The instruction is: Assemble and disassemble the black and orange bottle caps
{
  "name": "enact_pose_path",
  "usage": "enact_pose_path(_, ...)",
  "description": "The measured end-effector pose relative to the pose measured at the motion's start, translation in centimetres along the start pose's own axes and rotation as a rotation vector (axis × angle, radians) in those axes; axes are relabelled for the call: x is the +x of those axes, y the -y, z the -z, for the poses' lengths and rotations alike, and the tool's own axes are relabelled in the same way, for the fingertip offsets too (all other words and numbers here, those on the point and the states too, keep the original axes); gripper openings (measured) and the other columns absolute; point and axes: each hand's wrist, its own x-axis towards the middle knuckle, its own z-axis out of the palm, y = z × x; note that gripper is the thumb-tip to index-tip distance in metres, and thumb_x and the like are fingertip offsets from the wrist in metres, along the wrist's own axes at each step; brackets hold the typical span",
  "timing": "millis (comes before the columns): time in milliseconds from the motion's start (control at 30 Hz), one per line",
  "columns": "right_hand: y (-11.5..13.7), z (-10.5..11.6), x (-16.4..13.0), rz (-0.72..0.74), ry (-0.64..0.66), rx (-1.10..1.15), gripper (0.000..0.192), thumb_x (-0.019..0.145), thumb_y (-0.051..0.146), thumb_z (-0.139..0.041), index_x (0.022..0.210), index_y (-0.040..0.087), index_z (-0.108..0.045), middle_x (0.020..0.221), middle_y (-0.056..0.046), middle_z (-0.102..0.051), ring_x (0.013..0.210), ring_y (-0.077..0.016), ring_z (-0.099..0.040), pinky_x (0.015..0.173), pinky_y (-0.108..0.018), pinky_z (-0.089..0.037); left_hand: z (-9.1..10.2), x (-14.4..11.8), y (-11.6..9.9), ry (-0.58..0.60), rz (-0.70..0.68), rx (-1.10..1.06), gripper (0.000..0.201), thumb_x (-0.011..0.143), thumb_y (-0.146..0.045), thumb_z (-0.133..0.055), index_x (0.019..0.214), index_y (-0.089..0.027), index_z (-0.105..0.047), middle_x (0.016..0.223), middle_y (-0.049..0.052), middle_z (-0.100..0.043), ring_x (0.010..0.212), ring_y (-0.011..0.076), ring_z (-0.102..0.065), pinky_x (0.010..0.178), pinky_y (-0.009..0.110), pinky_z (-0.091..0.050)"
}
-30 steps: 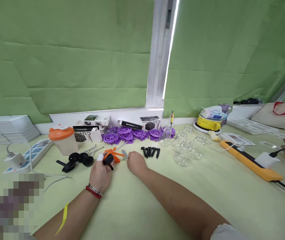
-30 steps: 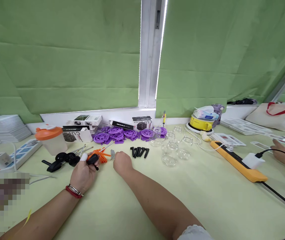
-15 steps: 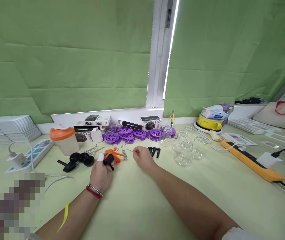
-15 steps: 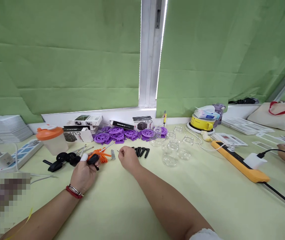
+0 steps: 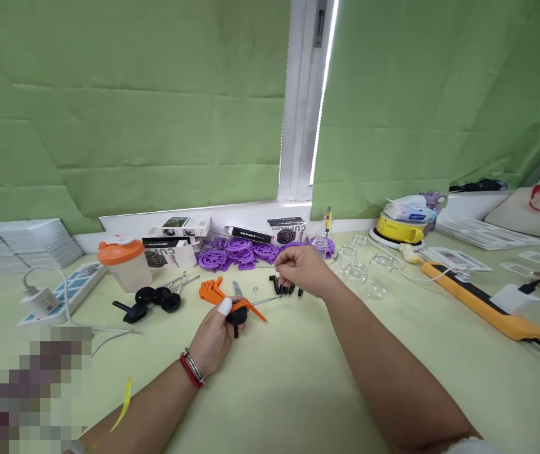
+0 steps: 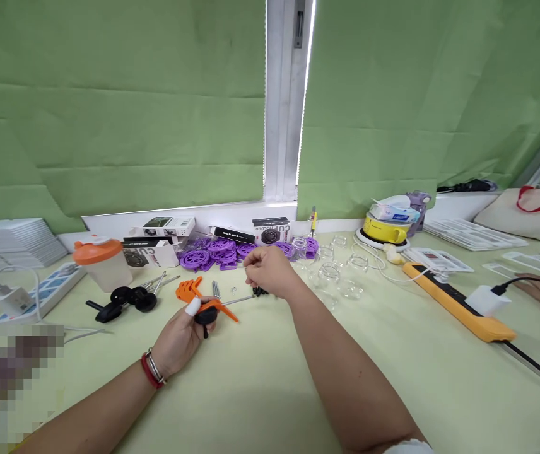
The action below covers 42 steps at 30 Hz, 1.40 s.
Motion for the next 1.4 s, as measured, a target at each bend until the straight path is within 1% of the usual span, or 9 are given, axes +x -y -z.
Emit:
enact_pose_path(133,0.5,-1.8,-0.7,0.02,0.121,-0.081,0.014,0.064,0.007,-0.054,0.072,0.016,-0.062,0.047,0.004,-0.057,0.047,-0.0118,-0.059,0.043,-0.018,-0.044,-0.5,-0.7,-0.2,0.078,0.093,-0.01,0.037,0.081,-0.044,-0.06,0.096,-0.011,-0.065,0.073,0.005,-0.059,0.058,0.0133,-0.05,0.059,0.028,-0.038)
enact_pose_path(300,0.3,-3.2,-0.9,0.063,0.217,-0.152,0.019,0.064,0.006,-0.051,0.074,0.015,-0.064,0.049,0.004,-0.054,0.045,-0.0077,-0.052,0.043,-0.016,-0.038,-0.5,-0.7,-0.3,0.102,0.137,-0.046,0.037,0.079,-0.043,-0.063,0.094,-0.009,-0.067,0.077,0.007,-0.061,0.058,0.0137,-0.051,0.058,0.029,-0.038)
enact_pose_path(433,-0.2,-3.3,-0.8,0.111,0.217,-0.195,0.019,0.065,0.008,-0.051,0.074,0.015,-0.065,0.052,0.005,-0.053,0.045,-0.0063,-0.046,0.044,-0.016,-0.033,-0.5,-0.7,-0.2,0.135,0.124,-0.028,0.039,0.081,-0.044,-0.06,0.095,-0.009,-0.067,0.077,0.008,-0.06,0.058,0.0138,-0.05,0.057,0.029,-0.037)
enact_pose_path(533,-0.4,-3.4,-0.7,0.138,0.225,-0.2,0.018,0.067,0.008,-0.051,0.074,0.015,-0.066,0.053,0.004,-0.053,0.046,-0.0062,-0.045,0.047,-0.018,-0.035,-0.5,-0.8,-0.2,0.163,0.134,-0.022,0.041,0.083,-0.046,-0.057,0.097,-0.009,-0.067,0.076,0.008,-0.059,0.059,0.0139,-0.049,0.057,0.029,-0.037)
enact_pose_path(667,-0.7,-3.9,-0.6,0.16,0.2,-0.155,0.014,0.067,0.009,-0.054,0.075,0.015,-0.064,0.056,0.004,-0.054,0.05,-0.0068,-0.047,0.052,-0.019,-0.039,-0.5,-1.0,-0.3,0.2,0.168,-0.023,0.038,0.085,-0.042,-0.056,0.099,-0.009,-0.067,0.074,0.007,-0.058,0.06,0.0143,-0.05,0.059,0.028,-0.037)
enact_pose_path(800,-1.0,-4.9,-0.7,0.121,0.175,-0.082,0.011,0.067,0.011,-0.057,0.076,0.015,-0.062,0.055,0.006,-0.051,0.05,-0.0066,-0.045,0.052,-0.019,-0.039,-0.4,-1.0,-0.2,0.226,0.18,-0.03,0.039,0.085,-0.042,-0.055,0.1,-0.008,-0.067,0.071,0.007,-0.057,0.06,0.0151,-0.05,0.058,0.029,-0.038)
enact_pose_path(933,-1.2,-5.7,-0.9,0.067,0.168,-0.033,0.01,0.068,0.012,-0.057,0.076,0.016,-0.061,0.055,0.006,-0.048,0.048,-0.0063,-0.044,0.048,-0.018,-0.037,-0.3,-0.9,0.1,0.231,0.174,-0.045,0.037,0.086,-0.042,-0.054,0.098,-0.01,-0.068,0.075,0.007,-0.057,0.062,0.0156,-0.051,0.057,0.029,-0.038)
enact_pose_path(1200,-2.2,-6.1,-0.7,0.095,0.174,-0.025,0.009,0.071,0.017,-0.059,0.078,0.016,-0.062,0.058,0.005,-0.051,0.051,-0.0068,-0.046,0.048,-0.017,-0.039,-0.5,-1.0,0.0,0.228,0.179,-0.047,0.037,0.083,-0.043,-0.057,0.094,-0.01,-0.068,0.07,0.007,-0.058,0.059,0.0156,-0.051,0.056,0.029,-0.038)
enact_pose_path(1400,-2.7,-6.5,-0.8,0.056,0.231,0.026,0.01,0.072,0.016,-0.058,0.081,0.017,-0.062,0.061,0.003,-0.055,0.056,-0.0094,-0.055,0.052,-0.019,-0.044,-0.4,-0.9,0.2,0.228,0.152,-0.037,0.033,0.085,-0.042,-0.054,0.091,-0.012,-0.067,0.073,0.007,-0.059,0.06,0.0158,-0.051,0.057,0.03,-0.039)
